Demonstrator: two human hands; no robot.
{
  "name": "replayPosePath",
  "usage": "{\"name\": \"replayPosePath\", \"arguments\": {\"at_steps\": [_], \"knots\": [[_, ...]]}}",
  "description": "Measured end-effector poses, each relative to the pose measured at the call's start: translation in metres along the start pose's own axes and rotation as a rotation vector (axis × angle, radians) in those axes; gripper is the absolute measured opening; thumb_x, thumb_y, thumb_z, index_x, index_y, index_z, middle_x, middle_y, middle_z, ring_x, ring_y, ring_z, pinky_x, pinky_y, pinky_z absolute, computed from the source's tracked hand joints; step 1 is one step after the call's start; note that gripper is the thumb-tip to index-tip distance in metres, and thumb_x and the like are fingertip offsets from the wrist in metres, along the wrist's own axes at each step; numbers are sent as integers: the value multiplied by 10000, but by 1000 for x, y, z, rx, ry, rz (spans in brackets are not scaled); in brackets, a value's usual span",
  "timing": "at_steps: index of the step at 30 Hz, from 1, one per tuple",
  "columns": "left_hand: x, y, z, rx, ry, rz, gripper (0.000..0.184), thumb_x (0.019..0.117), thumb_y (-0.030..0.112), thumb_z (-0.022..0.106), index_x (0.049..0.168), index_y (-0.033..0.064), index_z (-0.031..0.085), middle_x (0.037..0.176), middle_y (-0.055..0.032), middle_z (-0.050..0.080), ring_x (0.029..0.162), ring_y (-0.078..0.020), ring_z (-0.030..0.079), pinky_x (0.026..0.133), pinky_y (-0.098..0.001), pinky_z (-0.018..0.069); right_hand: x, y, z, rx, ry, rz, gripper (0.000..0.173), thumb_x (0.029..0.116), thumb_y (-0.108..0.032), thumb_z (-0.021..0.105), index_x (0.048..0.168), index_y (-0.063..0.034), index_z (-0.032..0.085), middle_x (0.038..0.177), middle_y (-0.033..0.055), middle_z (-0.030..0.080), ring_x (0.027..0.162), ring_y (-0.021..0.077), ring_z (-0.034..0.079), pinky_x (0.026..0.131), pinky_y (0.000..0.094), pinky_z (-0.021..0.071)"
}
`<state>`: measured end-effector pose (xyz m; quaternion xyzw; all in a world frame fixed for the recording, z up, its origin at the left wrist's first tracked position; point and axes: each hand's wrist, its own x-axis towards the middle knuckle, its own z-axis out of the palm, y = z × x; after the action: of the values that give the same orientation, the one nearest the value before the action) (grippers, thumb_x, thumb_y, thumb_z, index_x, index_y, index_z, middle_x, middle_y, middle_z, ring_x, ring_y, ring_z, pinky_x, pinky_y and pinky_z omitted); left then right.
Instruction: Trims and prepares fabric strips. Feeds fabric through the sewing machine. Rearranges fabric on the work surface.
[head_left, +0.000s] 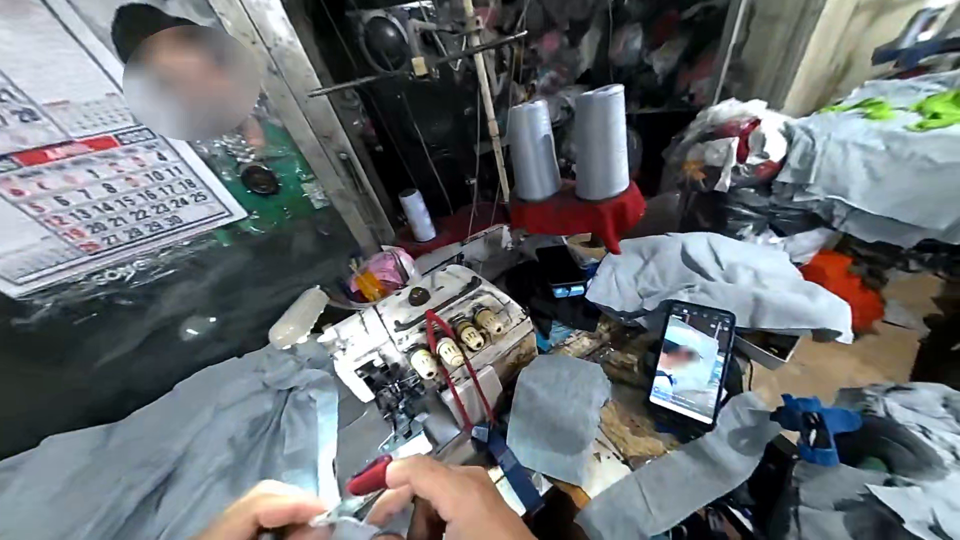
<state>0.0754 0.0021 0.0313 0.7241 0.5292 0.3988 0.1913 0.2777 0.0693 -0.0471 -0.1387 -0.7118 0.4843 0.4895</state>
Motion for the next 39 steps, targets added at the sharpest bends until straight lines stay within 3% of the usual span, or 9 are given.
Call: {"name": "replayPosePath", "arguments": {"at_steps": [3, 7, 12, 18, 21, 26, 30, 32, 39], "knots": [[21, 6, -2, 167, 74, 75, 178, 998, 124, 652, 1051, -39, 698, 1056, -113, 697, 988, -116, 652, 939, -312, 537, 7, 4, 3, -25, 91, 117, 373, 963, -132, 692, 1299, -6, 589, 949, 52, 750, 648, 118, 661, 582, 300, 564], [37, -78, 37, 632, 174, 120, 283, 965, 410, 641, 1049, 172, 769, 1026, -57, 721, 1006, -259, 667, 873, -544, 503, 1, 43, 2, -65, 193, 299, 304, 942, -227, 720, 1201, -103, 623, 896, -8, 742, 744, 97, 712, 659, 312, 611], [27, -66, 77, 748, 233, 68, 243, 1011, 281, 575, 1034, 126, 761, 998, -30, 744, 1004, -223, 699, 909, -465, 563, -13, 56, -9, -96, 247, 357, 298, 934, -237, 730, 1194, -132, 630, 901, -42, 738, 747, 82, 717, 656, 299, 632], [9, -52, 90, 1028, 238, -28, 295, 1017, 347, 515, 1193, 312, 748, 1234, -9, 683, 1173, -273, 598, 923, -533, 454, -25, 55, -12, -14, 189, 372, 358, 918, -167, 753, 1231, -93, 596, 919, -9, 739, 727, 138, 716, 616, 314, 627], [8, -47, 96, 988, 202, -47, 321, 1012, 296, 509, 1210, 216, 749, 1113, -41, 680, 1048, -249, 624, 859, -435, 516, -29, 57, -12, 13, 192, 391, 337, 918, -149, 747, 1216, -90, 603, 921, -4, 737, 727, 146, 713, 613, 311, 624], [-6, -42, 104, 1030, 160, -119, 494, 1054, 464, 362, 1401, 250, 641, 1501, -36, 566, 1395, -314, 494, 1044, -581, 410, -30, 50, -15, 58, 183, 413, 347, 915, -104, 748, 1223, -68, 591, 947, 19, 739, 749, 169, 720, 632, 324, 629], [3, -37, 100, 1027, 173, -90, 473, 1035, 486, 412, 1290, 237, 722, 1240, -67, 663, 1150, -285, 596, 911, -493, 475, -30, 52, -13, 59, 182, 414, 347, 911, -96, 754, 1218, -70, 595, 937, 18, 735, 738, 160, 714, 617, 312, 622], [2, -40, 103, 983, 124, -108, 521, 1047, 496, 363, 1359, 217, 673, 1360, -52, 645, 1266, -281, 576, 982, -495, 482, -31, 48, -14, 62, 167, 408, 342, 918, -83, 742, 1224, -64, 589, 936, 21, 736, 737, 160, 712, 614, 315, 619], [-2, -49, 96, 928, 45, -122, 687, 1011, 690, 213, 1523, 343, 512, 1589, -55, 468, 1492, -349, 374, 1161, -694, 255, -32, 45, -18, 61, 195, 385, 328, 947, -174, 752, 1208, -44, 603, 927, 30, 725, 737, 159, 701, 621, 309, 613]]}}
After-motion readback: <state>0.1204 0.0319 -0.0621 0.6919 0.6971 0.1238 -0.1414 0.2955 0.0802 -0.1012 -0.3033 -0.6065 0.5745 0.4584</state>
